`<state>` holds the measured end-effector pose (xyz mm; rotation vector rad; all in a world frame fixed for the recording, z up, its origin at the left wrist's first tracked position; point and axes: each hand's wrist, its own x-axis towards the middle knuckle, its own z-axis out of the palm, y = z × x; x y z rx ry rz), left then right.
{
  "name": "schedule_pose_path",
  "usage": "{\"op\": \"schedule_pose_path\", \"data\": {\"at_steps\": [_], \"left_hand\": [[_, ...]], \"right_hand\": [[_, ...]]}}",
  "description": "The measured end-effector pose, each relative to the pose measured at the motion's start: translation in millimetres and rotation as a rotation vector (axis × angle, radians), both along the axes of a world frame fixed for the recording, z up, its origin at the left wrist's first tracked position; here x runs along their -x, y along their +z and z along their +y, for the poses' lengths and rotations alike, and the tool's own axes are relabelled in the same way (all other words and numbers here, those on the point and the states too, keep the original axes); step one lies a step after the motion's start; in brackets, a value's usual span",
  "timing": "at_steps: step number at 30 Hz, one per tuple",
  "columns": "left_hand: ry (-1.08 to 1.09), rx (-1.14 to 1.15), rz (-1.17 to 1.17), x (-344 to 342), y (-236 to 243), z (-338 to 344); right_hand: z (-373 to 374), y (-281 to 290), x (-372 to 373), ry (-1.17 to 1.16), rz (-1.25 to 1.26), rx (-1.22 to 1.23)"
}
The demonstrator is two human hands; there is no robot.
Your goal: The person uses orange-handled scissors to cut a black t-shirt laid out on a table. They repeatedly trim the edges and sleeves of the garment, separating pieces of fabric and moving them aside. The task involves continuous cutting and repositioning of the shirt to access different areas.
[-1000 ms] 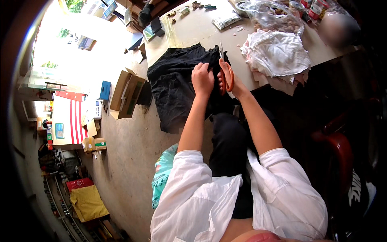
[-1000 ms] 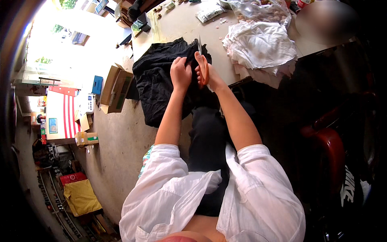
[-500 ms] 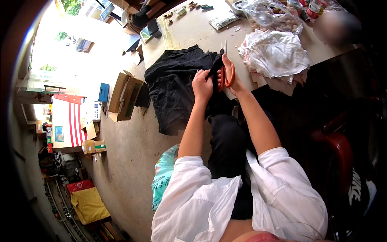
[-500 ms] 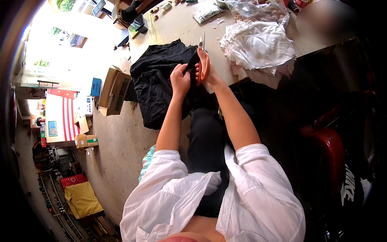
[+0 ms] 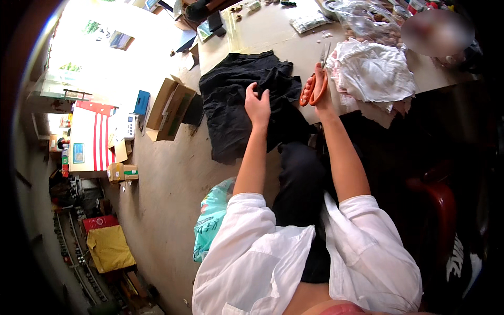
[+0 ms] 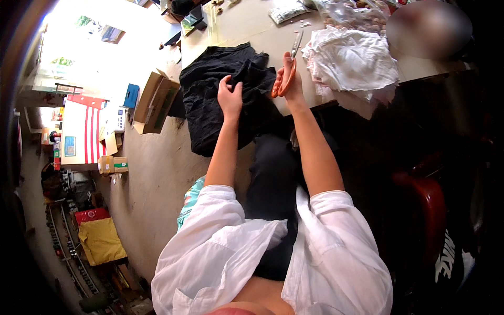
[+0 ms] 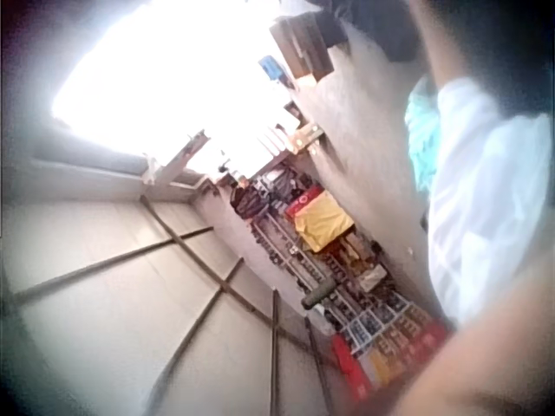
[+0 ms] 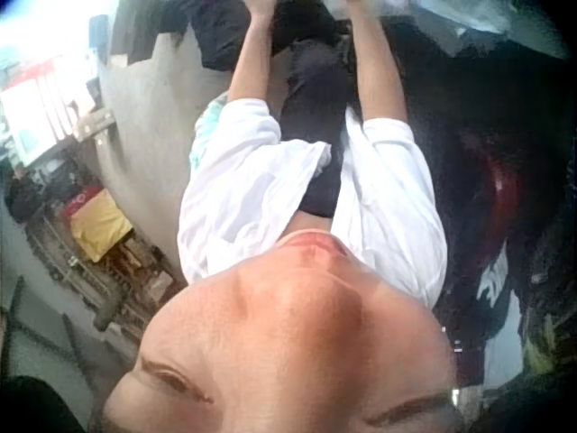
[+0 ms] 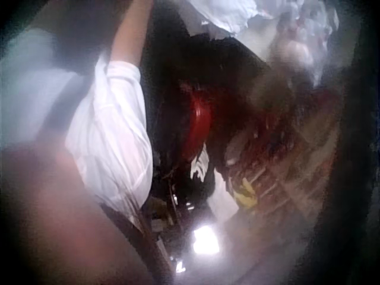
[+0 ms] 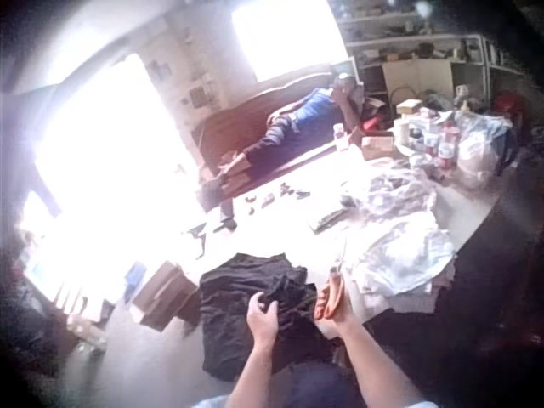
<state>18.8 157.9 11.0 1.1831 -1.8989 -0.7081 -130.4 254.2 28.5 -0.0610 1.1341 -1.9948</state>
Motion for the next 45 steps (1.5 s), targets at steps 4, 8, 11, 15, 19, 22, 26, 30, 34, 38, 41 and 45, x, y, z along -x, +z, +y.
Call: {"op": "schedule_pose_path", "data": {"at_steps": [4,8,11,15,19,22,26,30,34,38,41,45], "left_hand": [[-0.03,0.297,-0.167,2,1,0],[-0.053,0.464,-0.206,3,-8,-17],[-0.107,0.44,-0.216,14,0,-32],[-0.548,0.301,-0.241,34,19,-61],[-0.913,0.057,-0.456,42,25,-96],[-0.865,0.04,-0.649,47,40,-101],[-0.805,0.073,-0.611,51,61,-100],[-0.681,0.067,-0.303,49,90,-102],[-0.588,-0.067,0.021,63,132,-97],[-0.581,-0.051,0.102,90,165,-91],[-0.657,-0.195,0.243,118,172,-86],[-0.844,-0.511,0.421,174,194,-46]], "right_hand": [[-2,-2,-7,0.095,0.036,-0.075],[0,3,-19,0.156,0.366,-0.239],[-2,-6,-21,0.137,0.507,-0.294],[-6,-37,-12,0.188,0.597,-0.328],[-6,-33,-15,0.25,0.733,-0.455],[0,-18,-16,0.241,0.804,-0.486],[2,-16,-12,0.226,0.882,-0.596],[4,-6,-16,0.227,0.834,-0.634],[3,-7,-20,0.234,0.794,-0.613],[3,-11,-21,0.277,0.774,-0.519],[5,-5,-29,0.259,0.783,-0.554],[4,-11,-25,0.256,0.898,-0.577]]}}
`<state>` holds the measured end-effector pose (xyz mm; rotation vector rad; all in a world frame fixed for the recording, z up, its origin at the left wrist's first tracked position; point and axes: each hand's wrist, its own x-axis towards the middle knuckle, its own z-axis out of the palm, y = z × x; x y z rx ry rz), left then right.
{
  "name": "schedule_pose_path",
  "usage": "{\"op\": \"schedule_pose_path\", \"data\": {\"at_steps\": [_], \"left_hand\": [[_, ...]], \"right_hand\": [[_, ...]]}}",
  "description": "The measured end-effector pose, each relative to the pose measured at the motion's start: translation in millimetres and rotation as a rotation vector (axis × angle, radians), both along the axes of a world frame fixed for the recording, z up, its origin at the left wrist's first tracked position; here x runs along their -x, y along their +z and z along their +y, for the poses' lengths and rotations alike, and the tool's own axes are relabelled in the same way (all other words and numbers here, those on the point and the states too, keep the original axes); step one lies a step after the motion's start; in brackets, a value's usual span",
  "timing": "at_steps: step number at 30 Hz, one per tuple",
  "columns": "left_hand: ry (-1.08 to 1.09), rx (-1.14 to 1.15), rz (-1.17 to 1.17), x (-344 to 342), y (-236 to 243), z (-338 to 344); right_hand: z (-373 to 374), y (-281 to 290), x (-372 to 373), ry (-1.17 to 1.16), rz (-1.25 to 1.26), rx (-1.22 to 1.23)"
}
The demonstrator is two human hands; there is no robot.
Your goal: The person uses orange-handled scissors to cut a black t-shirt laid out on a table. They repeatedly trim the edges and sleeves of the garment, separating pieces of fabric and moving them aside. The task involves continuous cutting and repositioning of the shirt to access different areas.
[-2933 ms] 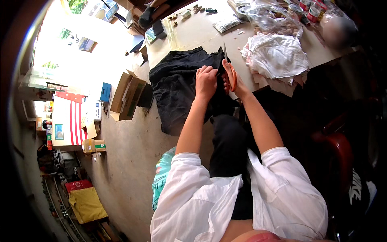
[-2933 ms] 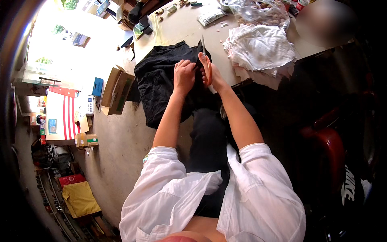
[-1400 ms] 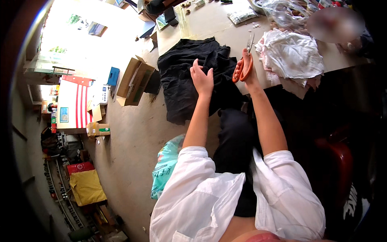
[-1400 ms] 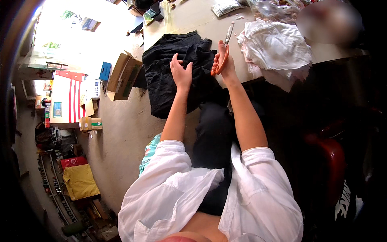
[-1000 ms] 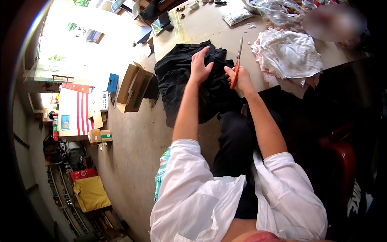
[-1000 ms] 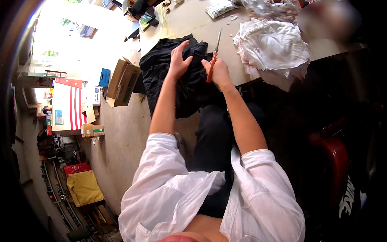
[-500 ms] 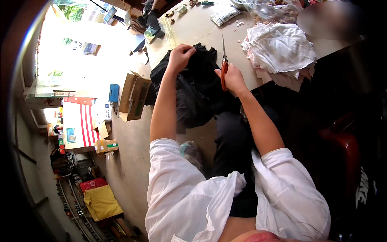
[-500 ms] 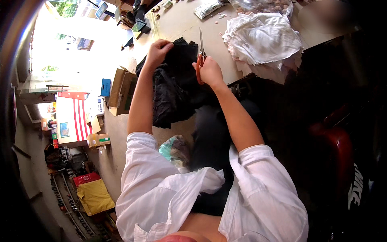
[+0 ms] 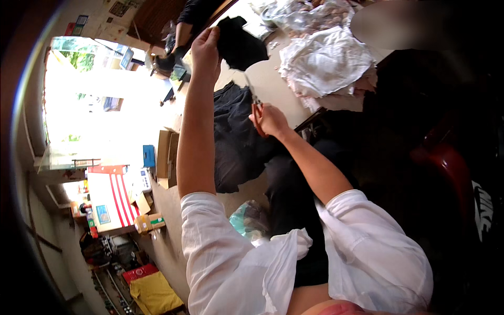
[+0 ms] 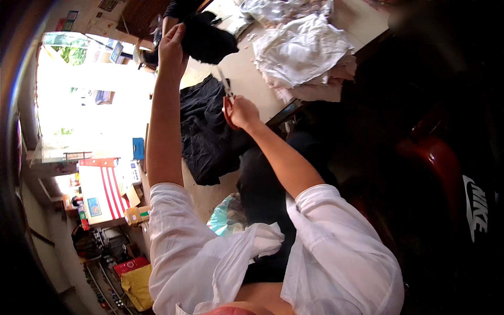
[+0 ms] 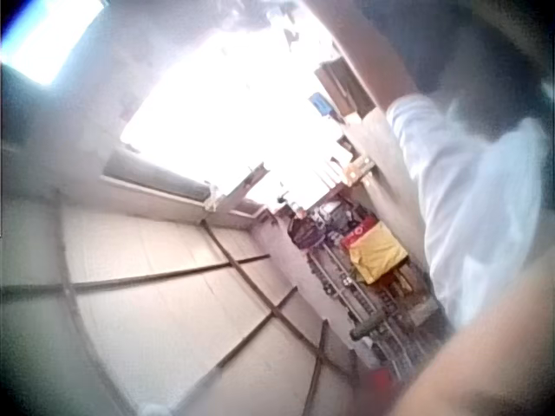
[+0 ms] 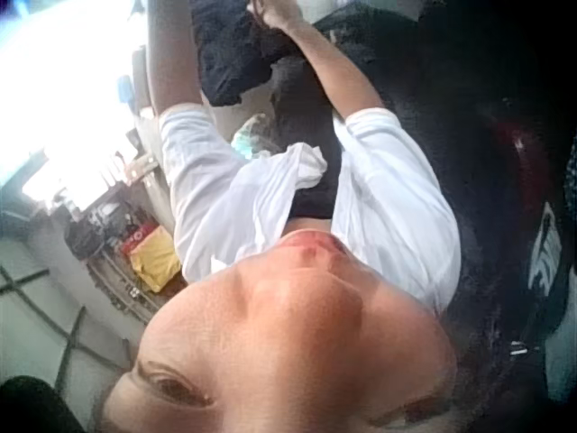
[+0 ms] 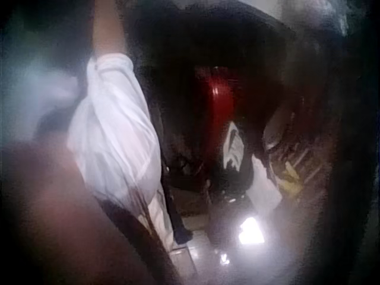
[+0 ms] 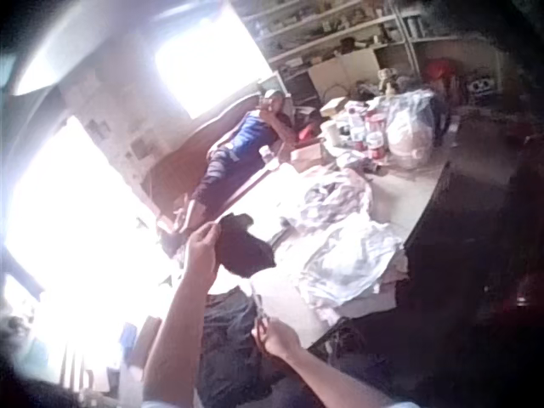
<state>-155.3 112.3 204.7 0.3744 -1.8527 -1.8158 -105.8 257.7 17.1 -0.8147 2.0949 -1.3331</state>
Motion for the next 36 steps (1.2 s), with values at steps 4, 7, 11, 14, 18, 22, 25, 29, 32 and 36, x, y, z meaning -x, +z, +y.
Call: {"op": "schedule_pose_path", "data": {"at_steps": [4,7,11,14,18,22,25,29,32,36], "left_hand": [[0.0,-0.208,0.245,54,21,62],[0.233,-0.254,0.302,75,15,95],[0.408,-0.442,0.208,95,-38,161],[0.478,-0.352,-0.151,57,-169,127],[0.405,-0.484,-0.273,30,-181,144],[0.31,-0.33,-0.367,39,-153,152],[0.273,-0.202,-0.391,48,-156,150],[0.126,-0.322,-0.278,71,-148,137],[-0.061,-0.689,-0.125,112,-120,155],[-0.286,-0.876,0.161,139,-76,189]], "right_hand": [[3,7,-3,-0.042,-0.112,-0.067],[7,12,-3,0.023,-0.084,-0.13],[-39,-102,2,-0.036,-0.118,0.292],[-25,-40,-18,-0.042,-0.06,0.066],[-5,1,-15,-0.079,-0.036,-0.081],[4,13,-3,0.063,-0.133,-0.019],[7,26,-2,0.081,-0.163,-0.06],[25,49,-7,-0.015,-0.126,0.002],[27,54,8,0.026,-0.119,-0.051],[5,18,6,0.054,-0.018,-0.093]]}}
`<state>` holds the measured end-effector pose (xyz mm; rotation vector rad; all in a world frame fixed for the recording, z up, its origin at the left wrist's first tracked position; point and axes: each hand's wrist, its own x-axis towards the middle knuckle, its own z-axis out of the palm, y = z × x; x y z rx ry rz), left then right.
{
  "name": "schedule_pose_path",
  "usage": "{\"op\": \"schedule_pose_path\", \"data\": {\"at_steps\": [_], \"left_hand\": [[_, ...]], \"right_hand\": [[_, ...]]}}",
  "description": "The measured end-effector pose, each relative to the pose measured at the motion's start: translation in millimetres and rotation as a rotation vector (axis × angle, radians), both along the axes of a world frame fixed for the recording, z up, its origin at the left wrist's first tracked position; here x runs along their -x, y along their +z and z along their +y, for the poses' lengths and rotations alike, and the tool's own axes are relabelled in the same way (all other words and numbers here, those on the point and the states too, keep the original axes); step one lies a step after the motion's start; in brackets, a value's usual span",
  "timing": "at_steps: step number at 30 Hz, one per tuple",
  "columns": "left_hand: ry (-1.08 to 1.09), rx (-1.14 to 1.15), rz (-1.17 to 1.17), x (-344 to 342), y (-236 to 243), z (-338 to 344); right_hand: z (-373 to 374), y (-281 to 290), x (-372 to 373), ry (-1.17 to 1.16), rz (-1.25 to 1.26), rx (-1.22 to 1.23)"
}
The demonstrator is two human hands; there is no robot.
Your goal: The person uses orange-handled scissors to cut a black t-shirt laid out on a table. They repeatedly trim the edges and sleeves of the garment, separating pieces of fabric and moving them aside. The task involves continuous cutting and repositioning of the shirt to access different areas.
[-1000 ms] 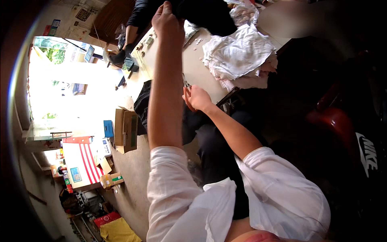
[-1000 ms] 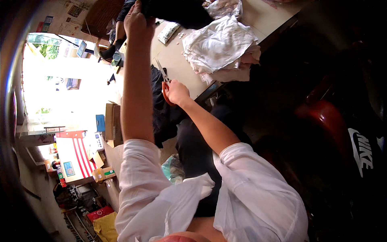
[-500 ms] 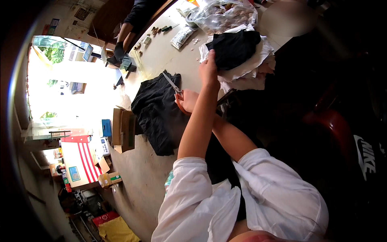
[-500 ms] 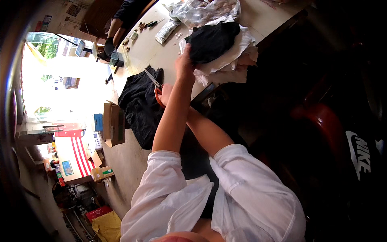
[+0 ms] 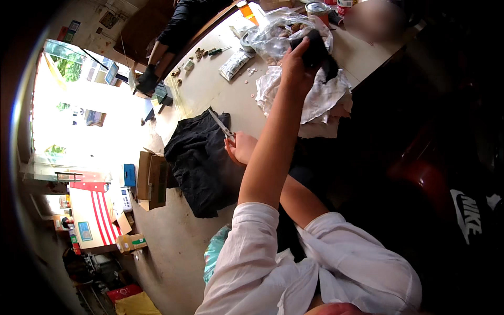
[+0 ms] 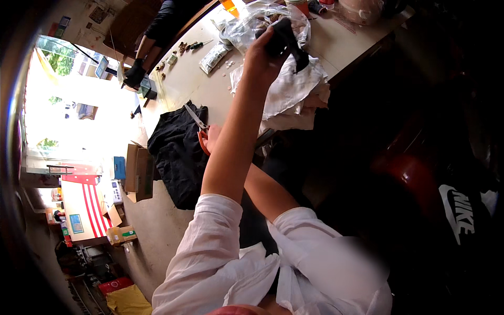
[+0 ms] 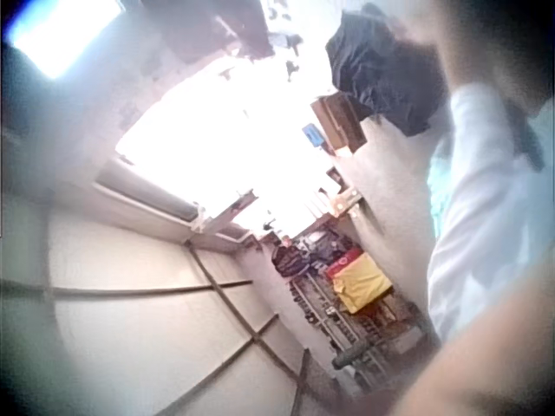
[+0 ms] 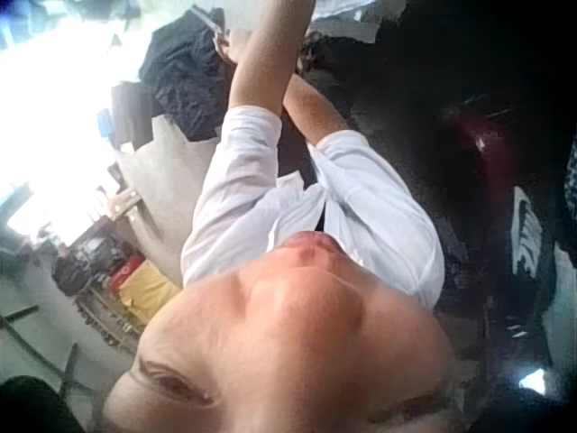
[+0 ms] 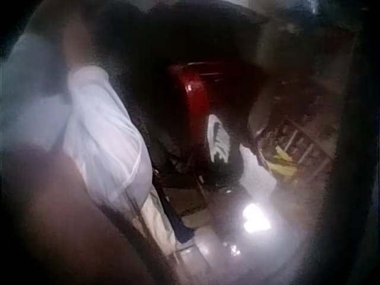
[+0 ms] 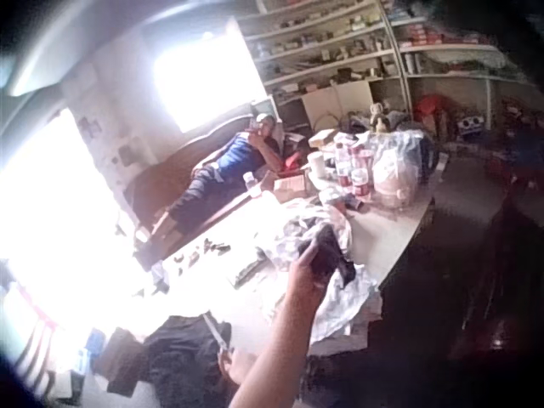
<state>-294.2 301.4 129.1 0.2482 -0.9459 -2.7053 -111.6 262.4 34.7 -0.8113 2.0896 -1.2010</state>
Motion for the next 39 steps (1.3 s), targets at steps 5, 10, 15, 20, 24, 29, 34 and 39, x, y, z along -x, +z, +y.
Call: {"op": "schedule_pose_path", "data": {"at_steps": [5,10,15,20,24,29,34,39], "left_hand": [[0.187,0.071,0.254,-10,15,14],[0.433,0.767,-0.345,-54,-54,-2],[0.544,1.205,-0.592,-88,-81,-26],[0.752,1.347,-0.645,-92,-91,-15],[0.771,1.336,-0.78,-97,-86,-10],[0.997,1.757,-0.406,-98,-50,10],[0.391,2.027,-0.437,-93,-100,14],[0.464,1.839,-0.136,-128,-42,9]], "right_hand": [[1,-4,-2,0.045,0.024,0.003],[1,-12,6,0.012,0.057,0.053],[1,-6,-13,0.035,0.088,0.058],[8,2,-8,0.121,0.131,-0.001],[10,3,-9,0.118,0.189,-0.027],[6,-10,-11,0.12,0.239,-0.023],[5,-5,-16,0.142,0.26,-0.066],[5,-12,-7,0.082,0.27,-0.074]]}}
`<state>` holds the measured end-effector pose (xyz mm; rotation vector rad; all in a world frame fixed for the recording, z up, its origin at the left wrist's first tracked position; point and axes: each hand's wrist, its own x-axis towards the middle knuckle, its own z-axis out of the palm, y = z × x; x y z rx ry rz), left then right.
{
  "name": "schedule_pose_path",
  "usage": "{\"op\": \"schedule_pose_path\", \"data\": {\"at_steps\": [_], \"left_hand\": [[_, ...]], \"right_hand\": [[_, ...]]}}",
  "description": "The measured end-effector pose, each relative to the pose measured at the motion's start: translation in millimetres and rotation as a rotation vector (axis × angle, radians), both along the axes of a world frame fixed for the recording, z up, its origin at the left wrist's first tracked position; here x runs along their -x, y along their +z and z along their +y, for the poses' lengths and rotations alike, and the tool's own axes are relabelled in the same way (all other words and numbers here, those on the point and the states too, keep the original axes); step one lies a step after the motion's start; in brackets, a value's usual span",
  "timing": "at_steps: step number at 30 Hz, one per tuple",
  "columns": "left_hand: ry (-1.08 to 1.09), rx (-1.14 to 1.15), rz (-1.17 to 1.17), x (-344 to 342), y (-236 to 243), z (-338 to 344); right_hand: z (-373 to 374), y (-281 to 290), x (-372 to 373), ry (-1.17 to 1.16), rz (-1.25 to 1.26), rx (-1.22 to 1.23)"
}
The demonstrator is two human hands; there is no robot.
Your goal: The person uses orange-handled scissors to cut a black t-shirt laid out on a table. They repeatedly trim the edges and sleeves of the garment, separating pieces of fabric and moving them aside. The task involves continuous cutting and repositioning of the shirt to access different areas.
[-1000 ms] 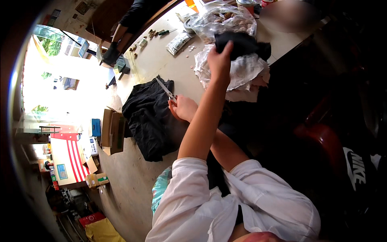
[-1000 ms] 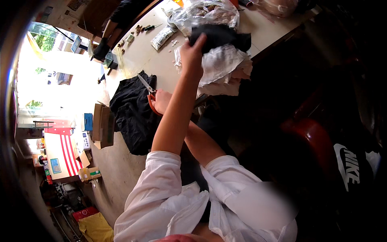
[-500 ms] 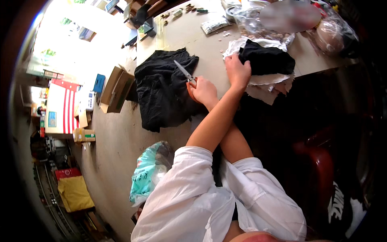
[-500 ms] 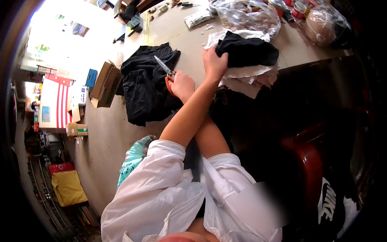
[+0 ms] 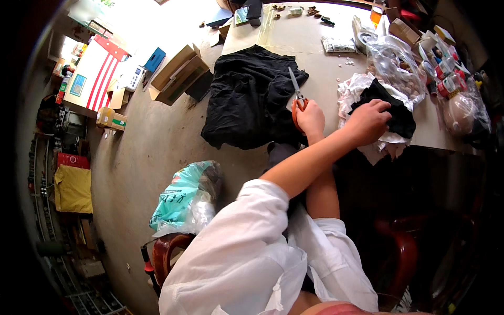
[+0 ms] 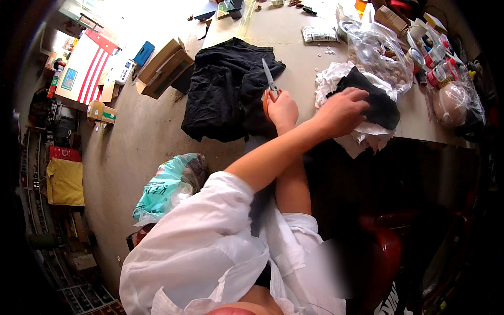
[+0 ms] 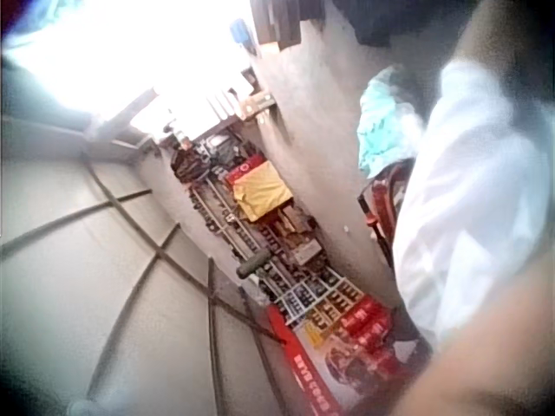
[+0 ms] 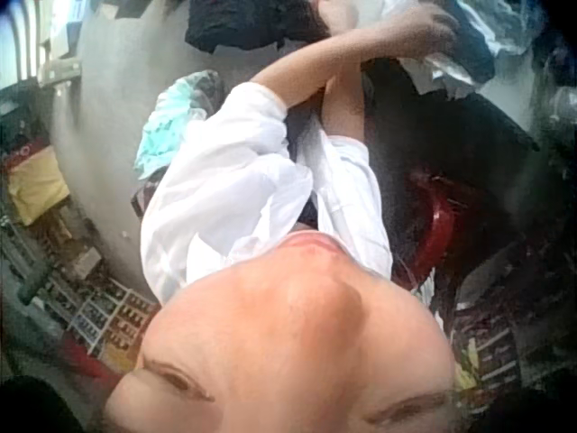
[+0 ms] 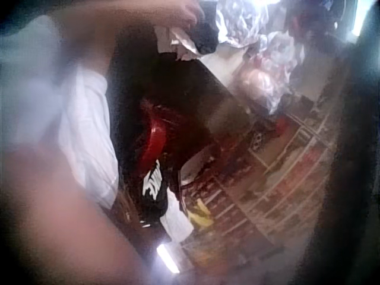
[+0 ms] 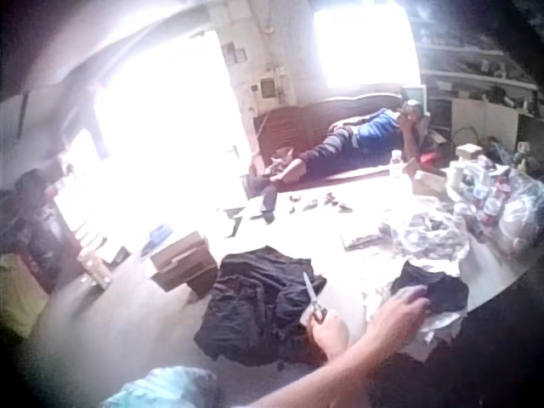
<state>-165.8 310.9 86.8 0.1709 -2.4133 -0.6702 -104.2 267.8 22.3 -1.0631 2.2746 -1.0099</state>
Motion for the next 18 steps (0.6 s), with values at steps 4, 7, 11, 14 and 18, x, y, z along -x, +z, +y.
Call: {"op": "schedule_pose_path", "data": {"at_steps": [4,7,11,14,18], "left_hand": [[0.173,-0.246,0.212,-85,45,-23],[0.579,0.018,0.178,-164,1,-75],[0.88,-0.065,-0.3,-223,-94,-95],[0.78,0.14,-0.544,-196,-107,-104],[0.66,0.121,-0.458,-156,-120,-143]], "right_hand": [[-2,8,28,-0.019,-0.099,-0.068],[-6,4,22,-0.104,-0.092,0.056],[-17,3,6,-0.105,-0.165,0.141],[-22,-5,1,-0.098,-0.322,0.289],[-26,-18,-5,-0.163,-0.425,0.425]]}}
